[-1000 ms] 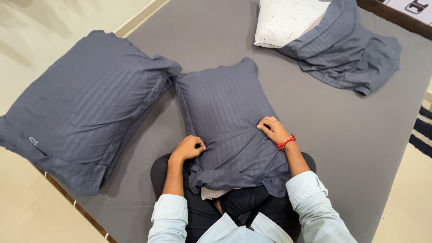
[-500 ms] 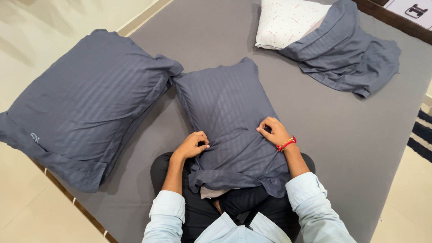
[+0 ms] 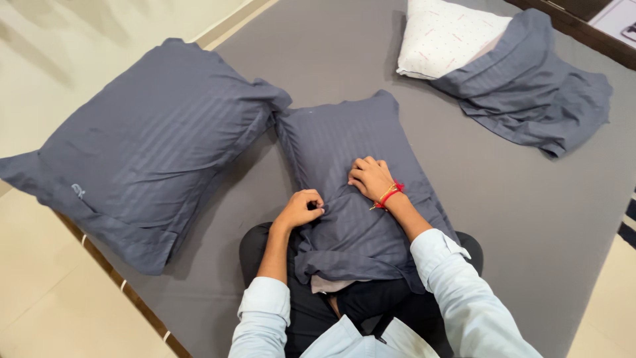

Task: The person puts a pillowcase onto a pillow by hand while sitting on a bed, pulling the fabric over the pillow and smoothing it.

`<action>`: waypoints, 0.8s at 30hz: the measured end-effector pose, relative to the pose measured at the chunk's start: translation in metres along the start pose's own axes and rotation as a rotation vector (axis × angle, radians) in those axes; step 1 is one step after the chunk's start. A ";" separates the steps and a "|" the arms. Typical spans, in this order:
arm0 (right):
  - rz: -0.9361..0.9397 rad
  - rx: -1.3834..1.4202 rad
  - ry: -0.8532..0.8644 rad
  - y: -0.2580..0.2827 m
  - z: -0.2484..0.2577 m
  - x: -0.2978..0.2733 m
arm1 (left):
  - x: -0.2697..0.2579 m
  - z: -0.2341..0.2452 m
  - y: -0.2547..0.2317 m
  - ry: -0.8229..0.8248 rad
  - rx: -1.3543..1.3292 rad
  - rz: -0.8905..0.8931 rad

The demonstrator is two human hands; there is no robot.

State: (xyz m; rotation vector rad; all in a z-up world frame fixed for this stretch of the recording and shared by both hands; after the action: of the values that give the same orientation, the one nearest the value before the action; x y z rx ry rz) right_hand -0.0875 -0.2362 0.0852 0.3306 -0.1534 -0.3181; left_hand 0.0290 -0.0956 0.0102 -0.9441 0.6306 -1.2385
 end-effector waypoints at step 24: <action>0.112 0.295 -0.027 0.014 -0.015 -0.022 | 0.005 0.029 -0.049 -0.444 0.392 -0.111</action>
State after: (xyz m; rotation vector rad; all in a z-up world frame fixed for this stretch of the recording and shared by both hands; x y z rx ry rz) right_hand -0.1010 -0.2120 0.0735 0.6073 -0.2459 -0.1885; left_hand 0.0301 -0.0955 0.0673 -0.8875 -0.0173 -1.1434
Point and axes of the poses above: each hand's wrist, its own x-axis towards the middle knuckle, its own z-axis out of the back of the hand, y = z × x, the point moved 9 cm from there along x, towards the middle knuckle, and after that the axes turned 5 degrees about x, right-handed, at the moved point
